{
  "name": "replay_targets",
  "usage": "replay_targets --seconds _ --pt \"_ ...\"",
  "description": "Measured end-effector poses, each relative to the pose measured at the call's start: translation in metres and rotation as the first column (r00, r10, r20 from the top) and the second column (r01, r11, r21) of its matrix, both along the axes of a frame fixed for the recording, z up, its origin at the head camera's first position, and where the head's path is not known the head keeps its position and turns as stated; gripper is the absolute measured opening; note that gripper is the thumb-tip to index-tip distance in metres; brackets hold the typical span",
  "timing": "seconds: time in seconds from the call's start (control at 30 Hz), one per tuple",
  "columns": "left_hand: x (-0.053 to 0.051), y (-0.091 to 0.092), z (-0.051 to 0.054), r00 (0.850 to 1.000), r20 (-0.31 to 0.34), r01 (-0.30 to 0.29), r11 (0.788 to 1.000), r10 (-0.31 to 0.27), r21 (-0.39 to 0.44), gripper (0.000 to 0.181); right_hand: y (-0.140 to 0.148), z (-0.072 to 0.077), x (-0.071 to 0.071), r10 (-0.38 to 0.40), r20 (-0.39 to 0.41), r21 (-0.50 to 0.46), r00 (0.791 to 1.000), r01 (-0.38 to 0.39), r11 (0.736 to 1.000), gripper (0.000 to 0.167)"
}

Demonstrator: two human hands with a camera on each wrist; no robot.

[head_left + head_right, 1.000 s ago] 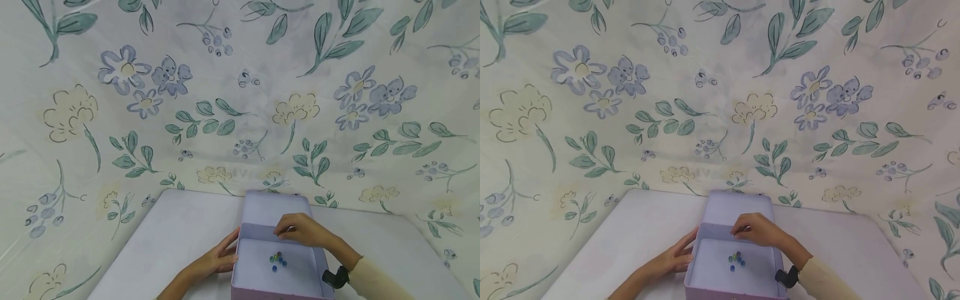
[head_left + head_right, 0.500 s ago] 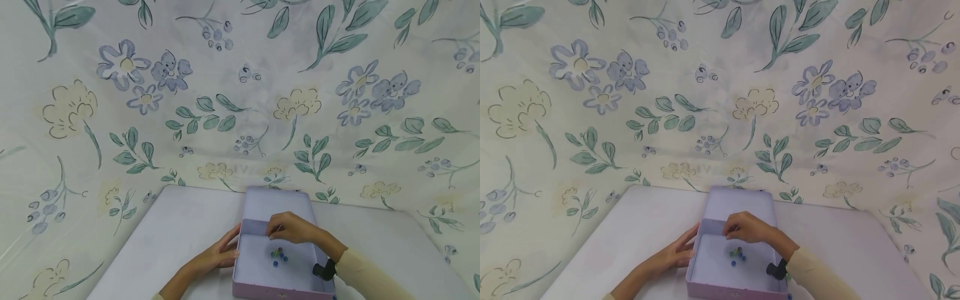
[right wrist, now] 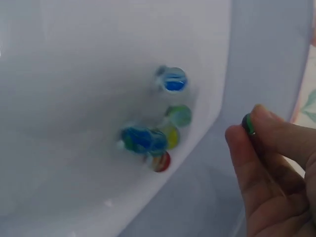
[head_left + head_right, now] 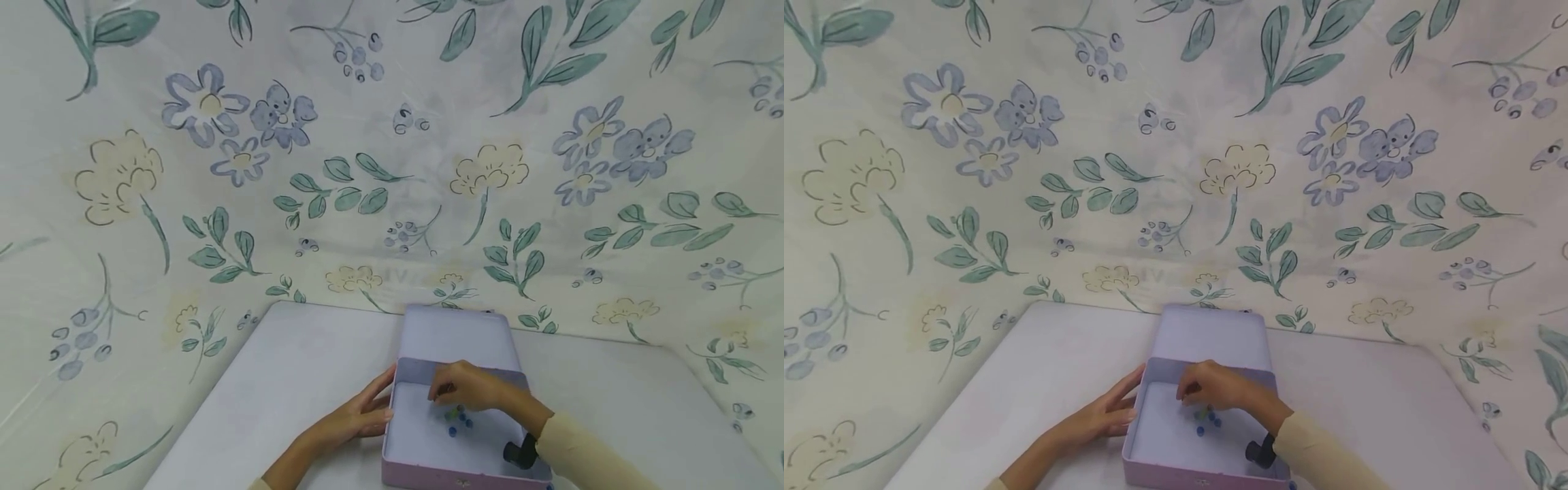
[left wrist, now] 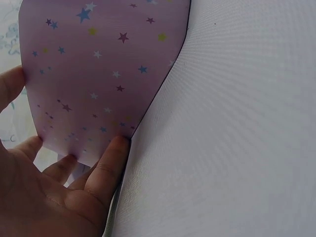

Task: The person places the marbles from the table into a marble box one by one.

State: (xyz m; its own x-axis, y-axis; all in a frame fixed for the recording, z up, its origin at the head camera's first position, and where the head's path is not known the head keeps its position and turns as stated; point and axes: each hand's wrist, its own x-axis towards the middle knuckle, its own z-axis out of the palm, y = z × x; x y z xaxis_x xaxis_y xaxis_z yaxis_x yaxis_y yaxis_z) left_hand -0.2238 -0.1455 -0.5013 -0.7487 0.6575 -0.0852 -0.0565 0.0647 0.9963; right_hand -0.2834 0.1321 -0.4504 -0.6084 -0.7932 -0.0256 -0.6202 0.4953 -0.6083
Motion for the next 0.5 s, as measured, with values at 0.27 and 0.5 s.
replay_targets --seconds 0.27,0.5 --pt "0.001 0.000 -0.002 1.000 0.007 -0.005 1.000 0.005 0.007 0.073 -0.002 -0.010 0.000 -0.014 -0.103 0.039 0.995 0.018 0.999 0.008" --pt "0.000 -0.002 -0.002 1.000 0.005 0.001 1.000 -0.001 0.016 0.072 -0.003 -0.014 -0.001 -0.015 -0.117 0.077 0.993 0.024 0.997 0.008"
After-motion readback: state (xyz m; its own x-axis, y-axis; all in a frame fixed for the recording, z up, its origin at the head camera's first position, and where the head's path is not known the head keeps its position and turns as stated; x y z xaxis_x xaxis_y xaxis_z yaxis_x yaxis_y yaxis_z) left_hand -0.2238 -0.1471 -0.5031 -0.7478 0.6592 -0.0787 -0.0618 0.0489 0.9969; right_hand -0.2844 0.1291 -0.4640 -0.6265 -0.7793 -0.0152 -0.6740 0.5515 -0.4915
